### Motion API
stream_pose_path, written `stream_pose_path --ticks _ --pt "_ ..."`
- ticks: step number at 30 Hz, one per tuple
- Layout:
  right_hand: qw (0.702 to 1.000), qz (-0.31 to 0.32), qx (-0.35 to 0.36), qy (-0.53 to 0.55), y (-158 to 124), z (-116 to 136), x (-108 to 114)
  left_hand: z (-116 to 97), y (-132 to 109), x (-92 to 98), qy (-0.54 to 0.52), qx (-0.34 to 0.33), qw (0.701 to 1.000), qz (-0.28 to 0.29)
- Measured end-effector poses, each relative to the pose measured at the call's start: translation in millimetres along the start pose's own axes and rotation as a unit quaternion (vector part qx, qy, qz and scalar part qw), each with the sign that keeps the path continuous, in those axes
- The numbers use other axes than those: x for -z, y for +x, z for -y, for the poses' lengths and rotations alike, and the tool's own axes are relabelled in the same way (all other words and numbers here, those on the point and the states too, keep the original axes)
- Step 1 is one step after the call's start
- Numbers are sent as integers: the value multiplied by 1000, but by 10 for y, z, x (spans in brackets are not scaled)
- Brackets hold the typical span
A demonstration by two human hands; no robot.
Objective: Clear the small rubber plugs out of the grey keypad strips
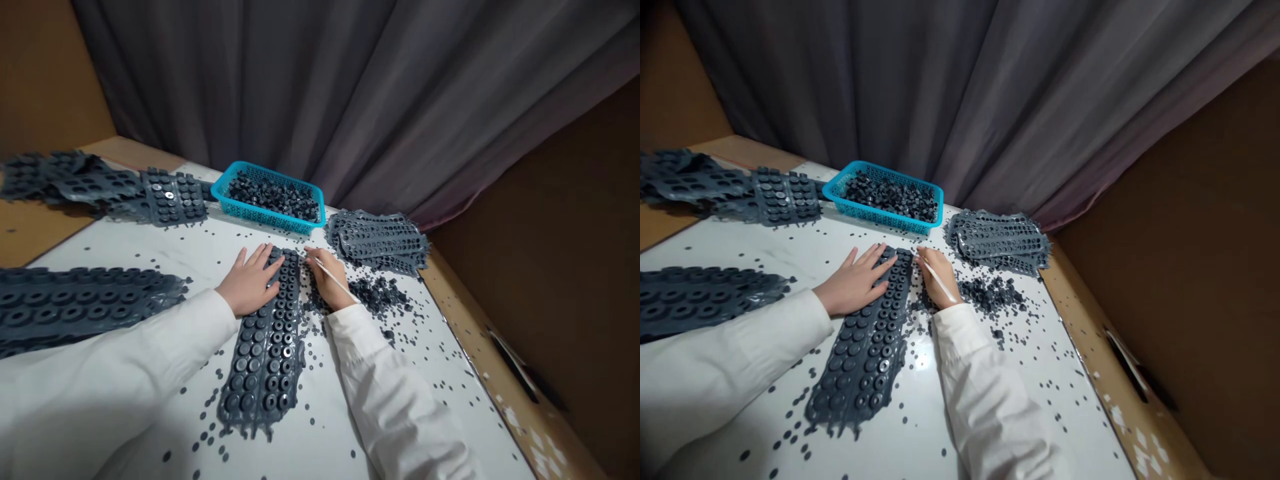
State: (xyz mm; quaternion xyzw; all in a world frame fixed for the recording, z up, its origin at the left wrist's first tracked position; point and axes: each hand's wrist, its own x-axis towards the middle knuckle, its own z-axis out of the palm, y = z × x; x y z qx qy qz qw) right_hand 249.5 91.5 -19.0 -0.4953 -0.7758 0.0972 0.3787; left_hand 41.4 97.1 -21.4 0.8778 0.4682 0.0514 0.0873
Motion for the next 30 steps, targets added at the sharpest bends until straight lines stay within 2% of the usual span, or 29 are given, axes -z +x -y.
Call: stream_pose_path --ticks 6,22,26,30 --pt "991 67 39 108 -6 111 -89 -7 -1 -1 5 -2 1000 -6" --pt "994 89 53 21 3 62 -101 -13 -4 5 -4 -2 1000 -17" --pt "996 80 43 -1 21 44 -130 -19 -5 23 3 2 1000 -4" --pt "1000 19 6 5 29 -14 -98 -19 -4 35 4 4 1000 6"
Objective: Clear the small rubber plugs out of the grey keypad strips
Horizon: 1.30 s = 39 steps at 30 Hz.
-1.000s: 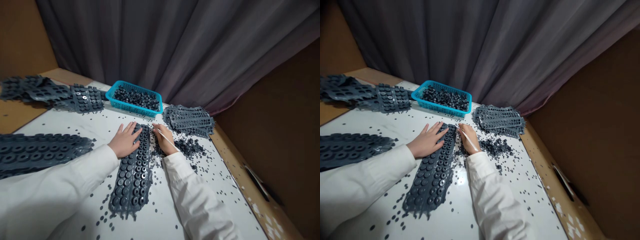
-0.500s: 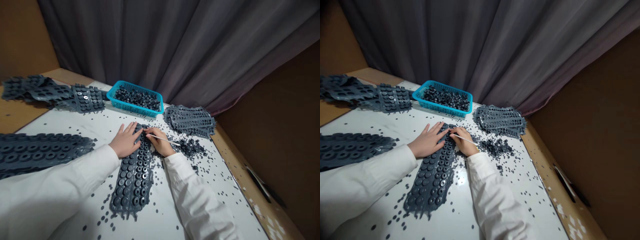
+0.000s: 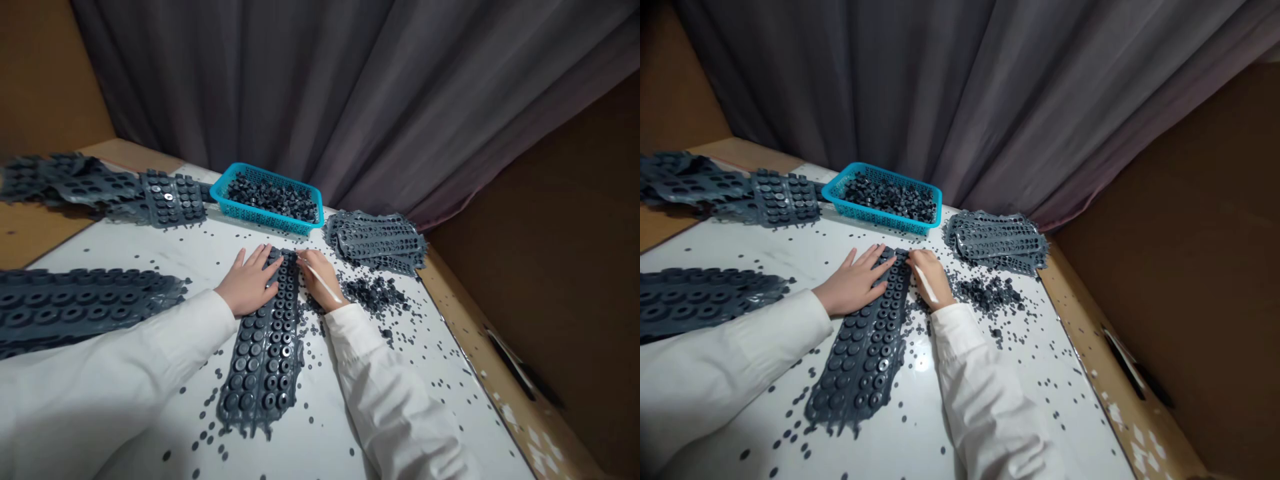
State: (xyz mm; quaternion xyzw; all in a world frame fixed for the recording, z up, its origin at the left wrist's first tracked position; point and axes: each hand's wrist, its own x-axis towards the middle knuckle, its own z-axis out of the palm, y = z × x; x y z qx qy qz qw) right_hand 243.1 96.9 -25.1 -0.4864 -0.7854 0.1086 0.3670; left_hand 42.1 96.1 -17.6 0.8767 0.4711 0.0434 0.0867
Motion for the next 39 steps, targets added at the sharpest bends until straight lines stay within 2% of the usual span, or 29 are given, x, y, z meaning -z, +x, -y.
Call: stream_pose_path --ticks 3,5,10,20,25,29,35,39 --pt "999 -41 -27 2 -29 -28 66 -1 -1 6 -3 0 1000 2" --pt "998 -47 -33 22 -56 -24 99 -1 -3 10 -3 1 1000 3" --pt "996 -13 -26 79 -80 -8 84 13 -1 -12 -8 -2 1000 -4" --pt "999 39 3 23 9 -70 25 10 0 -28 -11 -4 1000 -17" --pt "1000 0 -21 -3 46 -135 46 11 -2 -27 -9 -6 1000 -20" --pt "999 -27 -28 10 37 -70 53 4 -7 -24 -6 -4 1000 -23" --pt "995 25 -5 95 25 57 -34 -3 -11 -25 1 -1 1000 -21" --pt "997 39 1 70 23 25 -52 0 -6 -29 3 -3 1000 -21"
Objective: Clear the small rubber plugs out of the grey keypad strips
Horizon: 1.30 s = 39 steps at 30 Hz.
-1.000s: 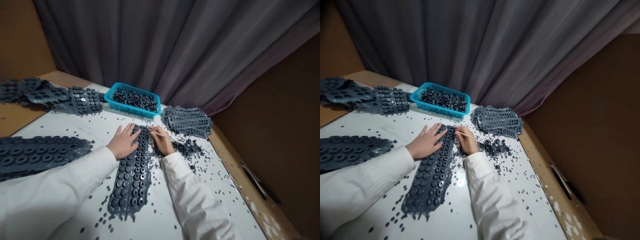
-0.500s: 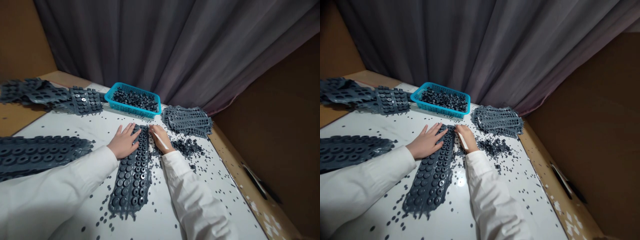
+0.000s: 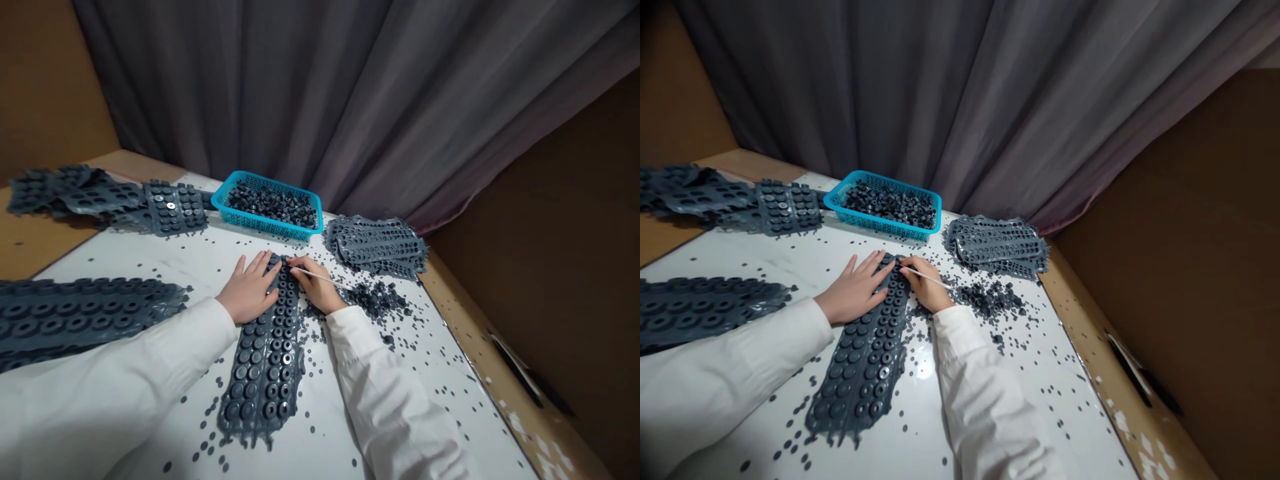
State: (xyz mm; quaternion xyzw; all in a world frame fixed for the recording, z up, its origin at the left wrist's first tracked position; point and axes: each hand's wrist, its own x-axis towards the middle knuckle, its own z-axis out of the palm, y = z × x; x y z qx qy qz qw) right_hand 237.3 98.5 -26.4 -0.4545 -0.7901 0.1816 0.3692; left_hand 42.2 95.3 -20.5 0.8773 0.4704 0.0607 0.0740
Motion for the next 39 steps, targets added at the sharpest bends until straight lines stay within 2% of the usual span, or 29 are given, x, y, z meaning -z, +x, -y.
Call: stream_pose_path --ticks 7,13,16,22,30,35,39 --pt "999 25 19 -43 84 -77 -9 -9 -6 28 2 -1 1000 9" --pt "998 -44 -8 -44 123 -134 15 3 -3 23 3 -1 1000 8" --pt "998 -57 -11 -16 102 -128 23 17 2 4 3 -1 1000 9" --pt "1000 -19 -4 17 102 -135 -18 23 2 -9 1 -1 1000 8" --pt "998 24 -7 -55 178 -175 -6 25 11 -24 -5 2 1000 -4" --pt "995 -22 -44 -85 221 -152 20 37 6 -15 -6 0 1000 3" --pt "996 -55 -66 -37 167 -157 85 37 7 0 -5 -1 1000 8"
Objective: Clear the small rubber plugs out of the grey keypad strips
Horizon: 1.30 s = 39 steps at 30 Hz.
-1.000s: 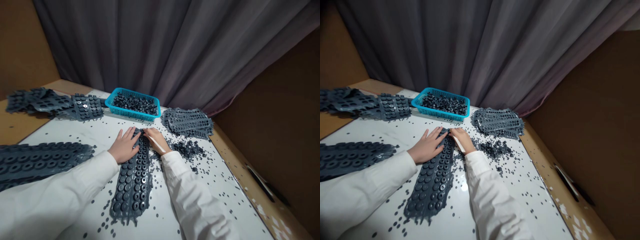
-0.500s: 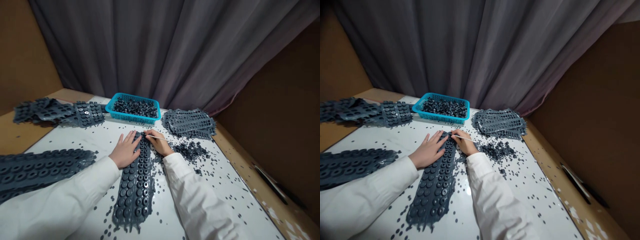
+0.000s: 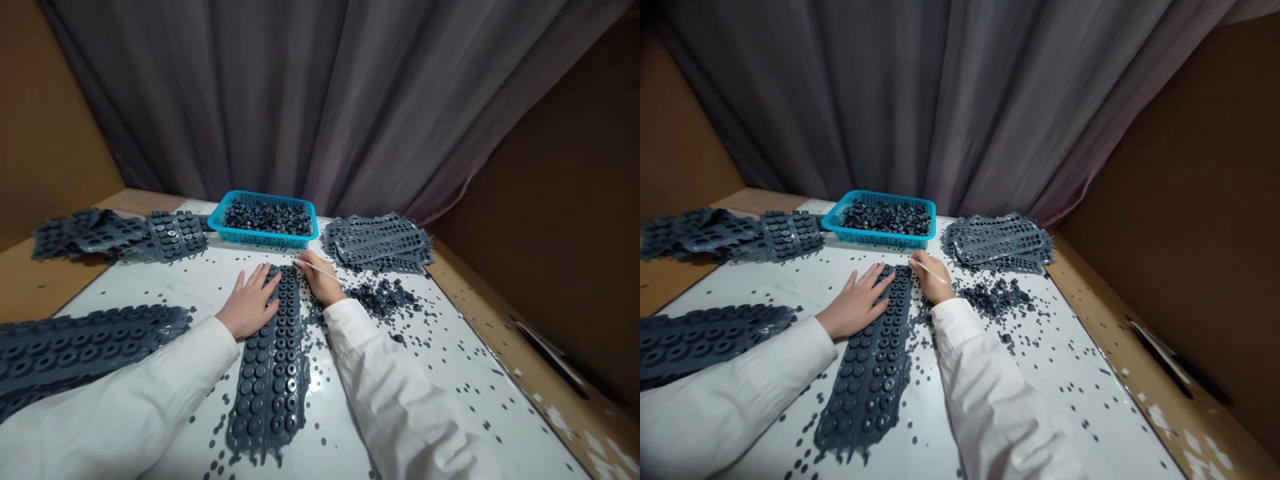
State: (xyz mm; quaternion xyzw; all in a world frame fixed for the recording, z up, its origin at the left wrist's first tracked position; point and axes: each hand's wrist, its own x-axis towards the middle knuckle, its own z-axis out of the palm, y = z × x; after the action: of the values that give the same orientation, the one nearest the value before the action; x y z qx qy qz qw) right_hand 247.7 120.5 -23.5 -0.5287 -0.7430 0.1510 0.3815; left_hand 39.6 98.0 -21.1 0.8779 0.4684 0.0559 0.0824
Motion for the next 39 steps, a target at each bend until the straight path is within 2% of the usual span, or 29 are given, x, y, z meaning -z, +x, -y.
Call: stream_pose_path --ticks 6,12,22,27,35,39 --pt "993 17 -14 114 -61 -59 47 -8 4 22 1 2 1000 11" --pt "987 47 -9 156 -50 -99 5 -14 4 44 1 7 1000 22" --pt "990 43 6 131 -26 -116 -2 -30 2 59 3 8 1000 26" --pt "990 61 14 125 -52 -90 3 -26 3 48 -2 6 1000 18" --pt "996 77 35 2 10 -134 15 -5 3 6 -12 0 1000 -2" --pt "996 57 21 -59 51 -140 54 -7 3 11 -11 0 1000 -3"
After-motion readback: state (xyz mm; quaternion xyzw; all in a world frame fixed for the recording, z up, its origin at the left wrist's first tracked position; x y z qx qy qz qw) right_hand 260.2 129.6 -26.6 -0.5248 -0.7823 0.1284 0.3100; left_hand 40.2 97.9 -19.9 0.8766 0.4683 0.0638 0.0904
